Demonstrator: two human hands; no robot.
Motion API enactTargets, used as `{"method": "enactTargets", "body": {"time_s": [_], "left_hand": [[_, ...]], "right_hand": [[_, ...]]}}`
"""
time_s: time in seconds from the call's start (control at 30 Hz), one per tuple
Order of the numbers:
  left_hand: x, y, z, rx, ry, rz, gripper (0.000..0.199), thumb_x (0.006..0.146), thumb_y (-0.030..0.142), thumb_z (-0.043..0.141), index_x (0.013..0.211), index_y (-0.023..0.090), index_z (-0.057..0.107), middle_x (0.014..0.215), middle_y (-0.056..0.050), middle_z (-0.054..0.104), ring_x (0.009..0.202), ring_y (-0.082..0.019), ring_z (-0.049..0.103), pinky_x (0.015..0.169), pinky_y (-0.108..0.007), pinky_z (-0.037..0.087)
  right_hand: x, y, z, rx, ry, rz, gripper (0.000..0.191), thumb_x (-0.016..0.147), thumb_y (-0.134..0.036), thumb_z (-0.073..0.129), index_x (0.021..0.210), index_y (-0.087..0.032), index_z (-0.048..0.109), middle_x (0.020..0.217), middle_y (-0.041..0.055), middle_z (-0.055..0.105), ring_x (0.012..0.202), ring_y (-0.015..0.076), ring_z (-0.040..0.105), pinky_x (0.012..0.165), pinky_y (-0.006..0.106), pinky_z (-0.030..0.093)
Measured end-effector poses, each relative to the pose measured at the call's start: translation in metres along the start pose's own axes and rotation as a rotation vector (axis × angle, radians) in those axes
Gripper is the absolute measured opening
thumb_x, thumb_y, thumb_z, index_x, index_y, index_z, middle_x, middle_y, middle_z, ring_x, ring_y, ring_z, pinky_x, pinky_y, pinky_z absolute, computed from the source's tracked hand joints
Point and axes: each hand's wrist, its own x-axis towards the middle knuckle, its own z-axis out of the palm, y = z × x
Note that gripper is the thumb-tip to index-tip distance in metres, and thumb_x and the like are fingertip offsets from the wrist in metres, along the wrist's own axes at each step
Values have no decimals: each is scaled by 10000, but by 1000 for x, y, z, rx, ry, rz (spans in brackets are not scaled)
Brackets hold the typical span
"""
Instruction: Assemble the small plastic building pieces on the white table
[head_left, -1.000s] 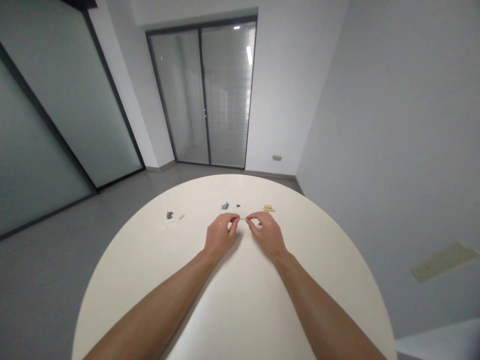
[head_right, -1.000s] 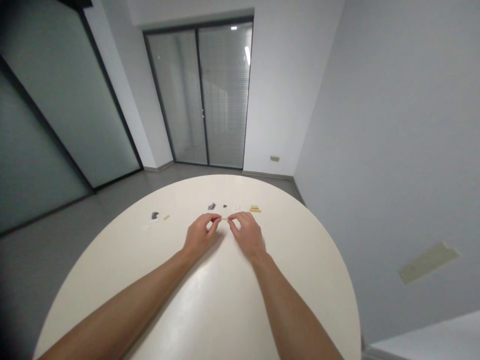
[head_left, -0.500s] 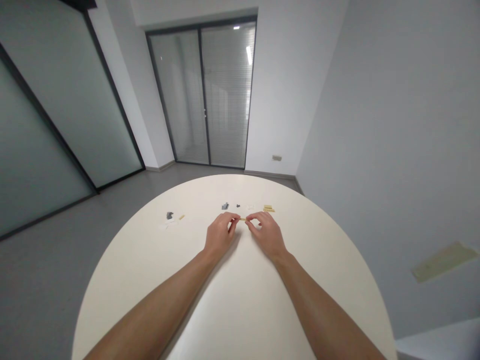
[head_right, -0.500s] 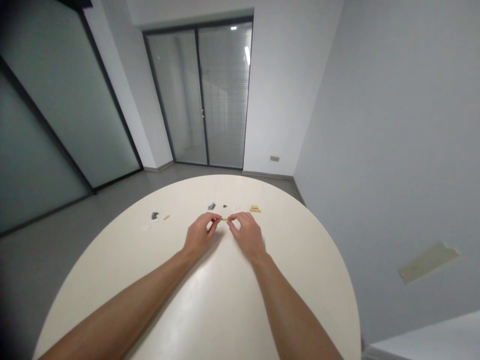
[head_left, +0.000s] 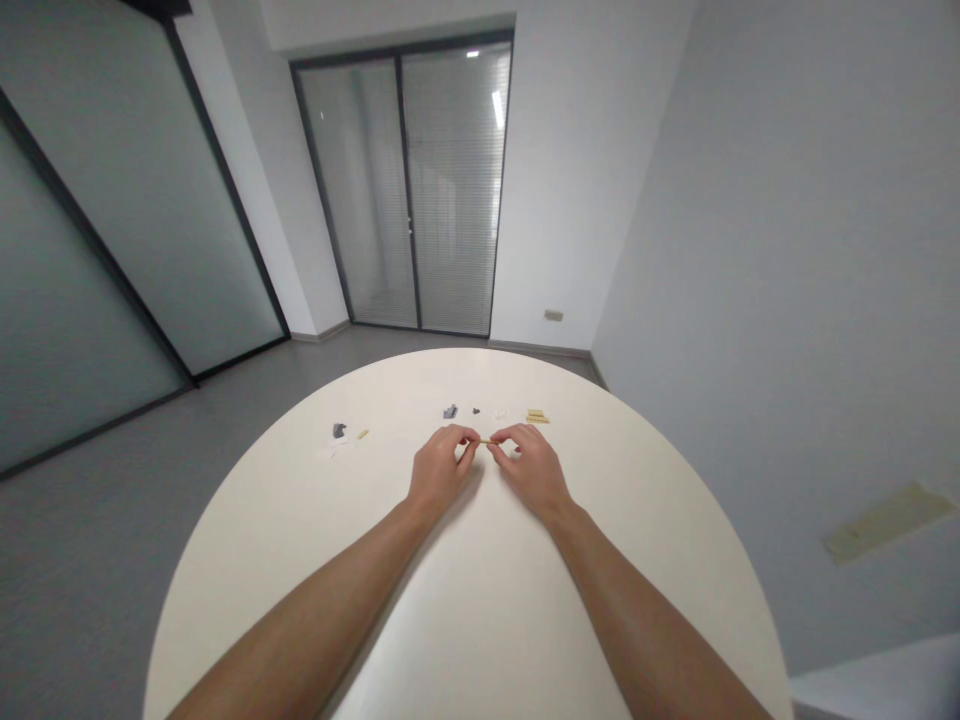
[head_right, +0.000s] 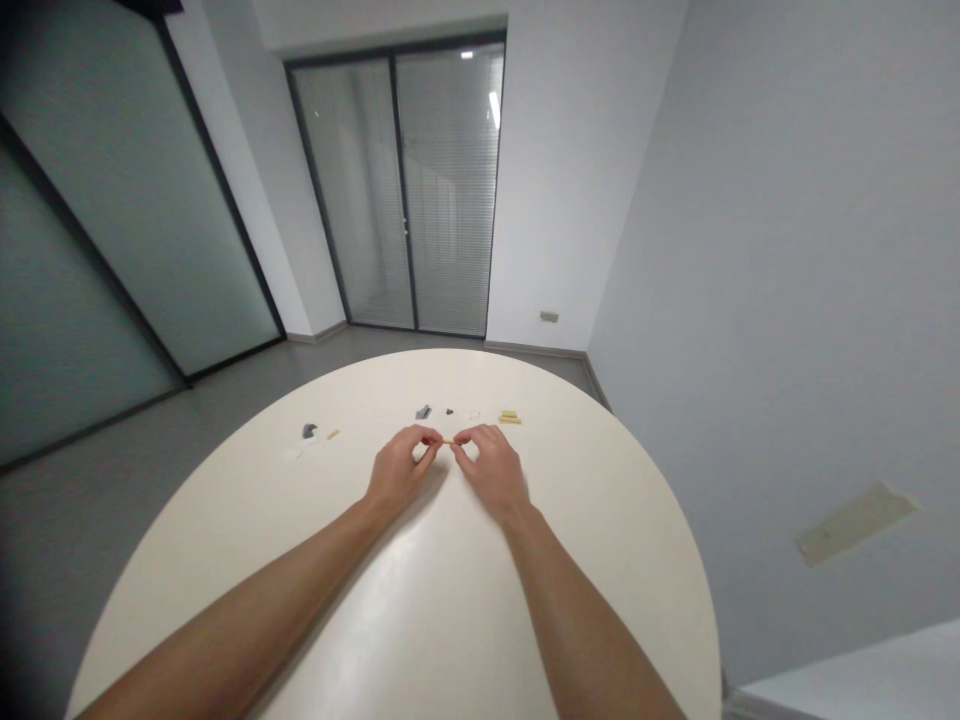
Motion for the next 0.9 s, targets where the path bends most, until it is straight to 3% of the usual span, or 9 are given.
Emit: {"method": "enactTargets", "body": {"time_s": [0.4, 0.9], "left_hand": [[-1, 1, -1, -7, -32, -5, 75, 909, 243, 575, 918, 220, 645, 943, -12, 710, 928, -184, 644, 846, -325, 488], [-1, -3, 2, 27, 6, -22, 160, 918, 191, 524, 1010, 224, 651, 975, -29, 716, 916, -189, 664, 844, -321, 512]], "right_hand": [[0, -2, -1, 22, -24, 14, 172, 920, -402, 603, 884, -246, 665, 911, 41, 708, 925, 219, 621, 799, 363, 532], [0, 3, 2, 15, -35, -28, 191, 970, -284, 516, 1032, -261, 695, 1020, 43, 729, 994, 223, 635, 914, 410, 514]]}}
